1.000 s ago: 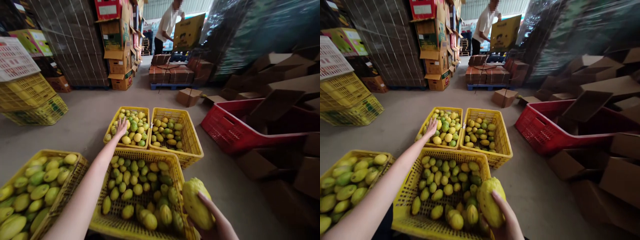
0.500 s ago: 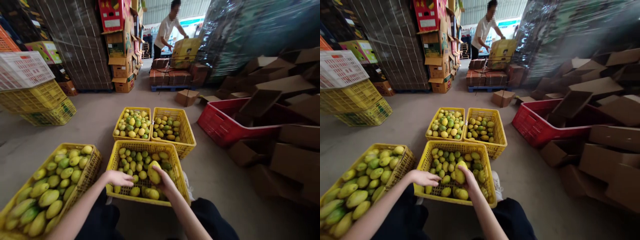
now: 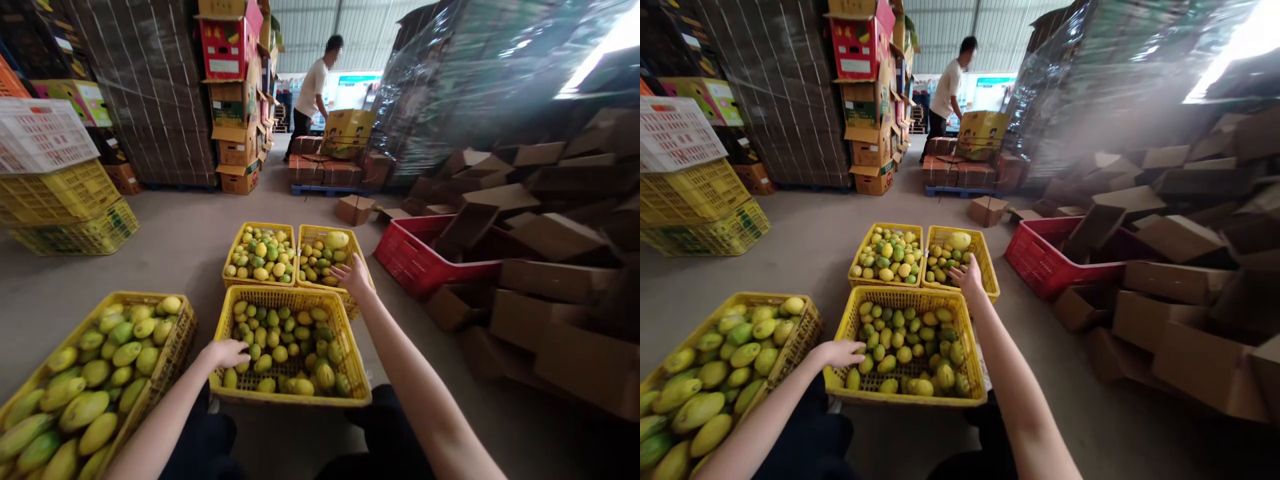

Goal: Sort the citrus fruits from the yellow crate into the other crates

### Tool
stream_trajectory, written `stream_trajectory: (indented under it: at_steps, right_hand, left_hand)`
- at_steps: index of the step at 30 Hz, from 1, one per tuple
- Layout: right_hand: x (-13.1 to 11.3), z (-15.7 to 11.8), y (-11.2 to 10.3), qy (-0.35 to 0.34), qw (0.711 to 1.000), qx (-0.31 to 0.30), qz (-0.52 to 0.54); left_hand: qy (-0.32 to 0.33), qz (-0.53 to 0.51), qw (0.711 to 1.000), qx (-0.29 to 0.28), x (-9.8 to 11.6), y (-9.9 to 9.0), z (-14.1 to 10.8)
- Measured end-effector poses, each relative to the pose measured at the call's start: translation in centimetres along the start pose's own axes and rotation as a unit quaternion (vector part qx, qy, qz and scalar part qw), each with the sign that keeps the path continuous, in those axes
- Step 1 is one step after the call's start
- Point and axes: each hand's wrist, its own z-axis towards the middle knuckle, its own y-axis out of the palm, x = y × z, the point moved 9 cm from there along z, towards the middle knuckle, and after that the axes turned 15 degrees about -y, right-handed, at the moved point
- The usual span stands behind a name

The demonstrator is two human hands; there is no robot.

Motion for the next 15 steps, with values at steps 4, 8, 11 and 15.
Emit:
stream_trajectory:
  at_steps: [4,8,11,15]
  right_hand:
    - [4.3,-4.6,0.0,0.053,0.997,-0.051,-0.029]
    - [9.4,-11.1,0.7,0.106,0.982,-0.136,-0.08]
    - [10.0,-13.2,1.3,0.112,0.972,-0.18,-0.098]
    - [8.3,-12.3,1.4,0.102,0.969,-0.201,-0.104]
  left_hand:
    - [0.018,-0.014,0.999,0.028,0.0,-0.9,0.2]
    - [0.067,-0.036,0.997,0.031,0.9,-0.7,0.4]
    - [0.05,-0.042,0.998,0.006,0.7,0.8,1.5]
    - [0.016,-0.059,0.998,-0.019,-0.4,2.8,4.5]
